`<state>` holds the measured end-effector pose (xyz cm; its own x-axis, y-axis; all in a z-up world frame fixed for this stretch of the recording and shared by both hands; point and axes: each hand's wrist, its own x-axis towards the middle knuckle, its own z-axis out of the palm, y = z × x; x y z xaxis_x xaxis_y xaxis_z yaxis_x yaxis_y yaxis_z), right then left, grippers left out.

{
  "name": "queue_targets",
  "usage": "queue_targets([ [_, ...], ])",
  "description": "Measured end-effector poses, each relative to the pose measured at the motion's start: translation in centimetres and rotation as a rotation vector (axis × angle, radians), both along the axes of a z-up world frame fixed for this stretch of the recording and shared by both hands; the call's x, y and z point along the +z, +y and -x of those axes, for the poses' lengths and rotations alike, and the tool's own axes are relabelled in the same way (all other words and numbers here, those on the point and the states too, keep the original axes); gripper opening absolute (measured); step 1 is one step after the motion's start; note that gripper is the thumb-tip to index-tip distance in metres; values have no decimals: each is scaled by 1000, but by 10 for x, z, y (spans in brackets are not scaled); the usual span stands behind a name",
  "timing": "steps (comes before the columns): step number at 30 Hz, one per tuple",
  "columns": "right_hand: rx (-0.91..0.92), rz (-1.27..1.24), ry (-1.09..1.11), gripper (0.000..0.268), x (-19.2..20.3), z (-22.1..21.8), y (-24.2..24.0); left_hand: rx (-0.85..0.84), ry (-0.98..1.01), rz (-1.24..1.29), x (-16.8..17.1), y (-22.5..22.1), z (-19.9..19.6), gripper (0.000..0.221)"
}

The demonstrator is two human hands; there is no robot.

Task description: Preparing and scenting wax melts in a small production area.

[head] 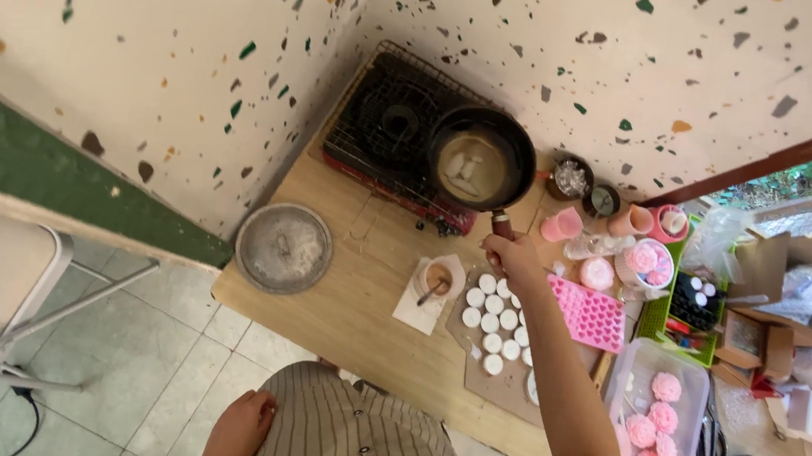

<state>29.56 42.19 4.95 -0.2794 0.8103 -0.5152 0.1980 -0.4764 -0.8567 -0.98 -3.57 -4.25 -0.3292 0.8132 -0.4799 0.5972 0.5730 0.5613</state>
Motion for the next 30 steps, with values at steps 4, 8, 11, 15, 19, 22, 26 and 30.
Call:
queue_targets([
  [4, 33, -27, 25, 16, -43, 52, 28, 18, -8, 68, -52, -7, 26, 12],
  [8, 22, -33, 0, 20, -79, 108, 55, -42, -51, 221, -134, -16, 53, 14],
  [11, -17, 4, -29, 21, -87, 142, 58, -62, -79, 304, -146, -13, 68, 15],
  [15, -36, 3, -29, 23, -90, 171, 60, -61, -142, 387, -147, -8, 76, 18],
  [19, -62, -22, 23, 24, -107, 193, 58, -91, -113, 276, -152, 0, 79, 21],
  [22, -38, 25, 32, 30, -81, 204, 59, -149, -79, 205, -136, 27, 76, 27],
  [26, 146, 56, -297, 55, -54, 171, 59, -136, -194, 102, -56, 76, 70, 22],
  [30, 656, -578, -795, 35, -50, 63, 23, -107, -342, 24, 11, 134, 51, 22],
])
